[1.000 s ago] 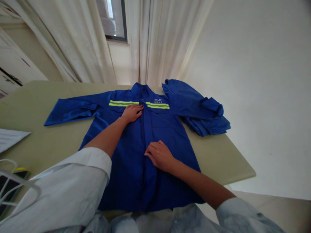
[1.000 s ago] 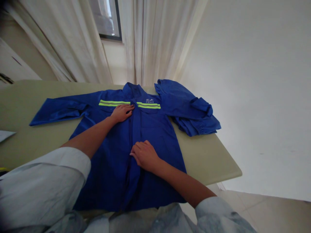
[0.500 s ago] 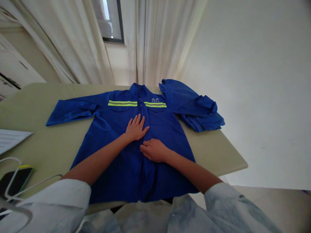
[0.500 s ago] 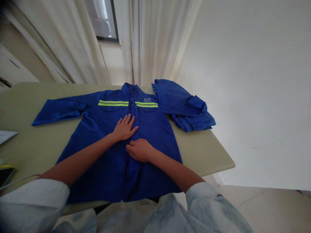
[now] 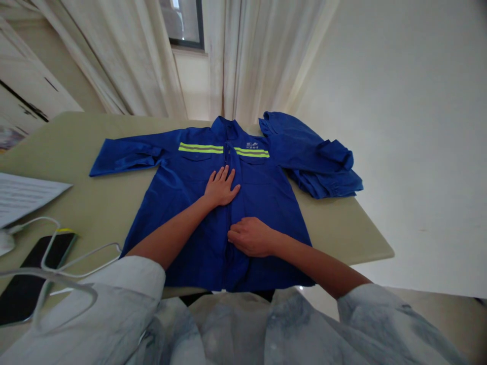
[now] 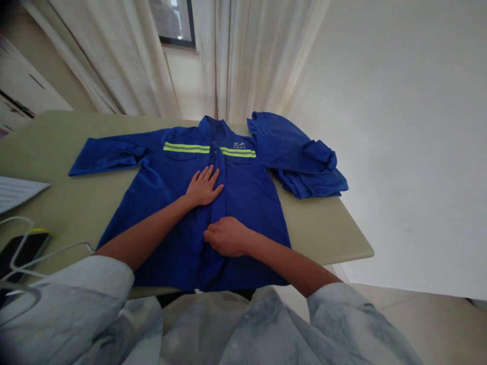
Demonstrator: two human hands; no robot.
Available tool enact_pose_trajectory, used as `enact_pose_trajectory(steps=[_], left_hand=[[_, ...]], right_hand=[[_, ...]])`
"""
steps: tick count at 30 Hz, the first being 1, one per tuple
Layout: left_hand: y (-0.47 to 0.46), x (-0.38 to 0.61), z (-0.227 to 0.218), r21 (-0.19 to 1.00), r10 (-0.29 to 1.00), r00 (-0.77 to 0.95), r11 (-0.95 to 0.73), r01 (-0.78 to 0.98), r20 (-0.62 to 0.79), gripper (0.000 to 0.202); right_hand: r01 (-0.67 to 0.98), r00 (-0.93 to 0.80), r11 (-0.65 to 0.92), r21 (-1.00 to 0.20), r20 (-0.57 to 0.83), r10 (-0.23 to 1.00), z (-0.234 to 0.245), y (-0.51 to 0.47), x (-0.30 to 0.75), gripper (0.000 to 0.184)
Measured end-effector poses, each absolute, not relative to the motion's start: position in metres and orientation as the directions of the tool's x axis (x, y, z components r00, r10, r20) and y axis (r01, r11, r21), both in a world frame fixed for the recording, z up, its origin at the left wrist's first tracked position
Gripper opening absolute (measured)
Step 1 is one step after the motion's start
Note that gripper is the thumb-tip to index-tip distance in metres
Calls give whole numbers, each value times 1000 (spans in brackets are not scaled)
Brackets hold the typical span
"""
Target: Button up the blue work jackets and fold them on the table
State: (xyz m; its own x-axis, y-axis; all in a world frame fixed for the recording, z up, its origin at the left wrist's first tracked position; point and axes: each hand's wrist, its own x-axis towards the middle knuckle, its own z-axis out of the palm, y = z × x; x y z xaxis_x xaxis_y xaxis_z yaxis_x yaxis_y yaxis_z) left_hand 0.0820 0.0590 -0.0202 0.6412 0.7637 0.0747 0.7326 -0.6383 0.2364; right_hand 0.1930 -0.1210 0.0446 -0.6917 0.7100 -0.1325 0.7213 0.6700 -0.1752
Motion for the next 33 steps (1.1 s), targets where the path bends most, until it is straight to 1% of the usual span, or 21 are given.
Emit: enact_pose_trajectory(steps=[3, 5, 9, 11, 13, 16, 18, 20, 24, 27, 29, 33], left_hand=[[61, 82, -19, 242, 762, 645, -639, 730, 66, 76], [62, 81, -17, 259, 760, 645, -640, 723, 76, 75], [56, 75, -6, 320, 743, 636, -666, 674, 205, 58], [47, 70, -3, 332, 741, 632, -668, 666, 227, 53], [35, 66, -3, 315, 750, 639, -656, 686, 171, 56], [18, 62, -12, 244, 747, 661, -657, 714, 75, 69], [15, 62, -19, 202, 732, 678, -675, 710, 64, 73], [20, 65, -25, 186, 716, 695, -694, 695, 73, 74], [46, 81, -26, 195, 712, 699, -696, 691, 67, 75], [64, 94, -22, 206, 722, 690, -684, 700, 53, 75], [70, 99, -20, 211, 721, 691, -684, 699, 47, 76], [71, 102, -19, 226, 716, 696, -686, 692, 45, 77]], right_hand=[[744, -665, 636, -206, -131, 735, 41, -117, 196, 20], [776, -624, 598, -200, -111, 773, 39, -114, 196, 22], [834, -545, 534, -138, -52, 837, 40, -112, 197, 24], [844, -529, 522, -120, -33, 848, 44, -112, 198, 24], [843, -531, 525, -117, -19, 847, 46, -113, 198, 25], [803, -587, 584, -121, 10, 809, 46, -114, 198, 24], [775, -624, 622, -110, 24, 781, 43, -112, 197, 21], [773, -628, 627, -92, 21, 778, 40, -107, 197, 19], [822, -569, 568, -38, -13, 822, 39, -88, 199, 20], [869, -495, 495, -18, -68, 866, 40, -72, 202, 23], [879, -476, 475, -32, -108, 873, 40, -65, 204, 23], [842, -539, 533, -83, -124, 833, 42, -62, 209, 20]])
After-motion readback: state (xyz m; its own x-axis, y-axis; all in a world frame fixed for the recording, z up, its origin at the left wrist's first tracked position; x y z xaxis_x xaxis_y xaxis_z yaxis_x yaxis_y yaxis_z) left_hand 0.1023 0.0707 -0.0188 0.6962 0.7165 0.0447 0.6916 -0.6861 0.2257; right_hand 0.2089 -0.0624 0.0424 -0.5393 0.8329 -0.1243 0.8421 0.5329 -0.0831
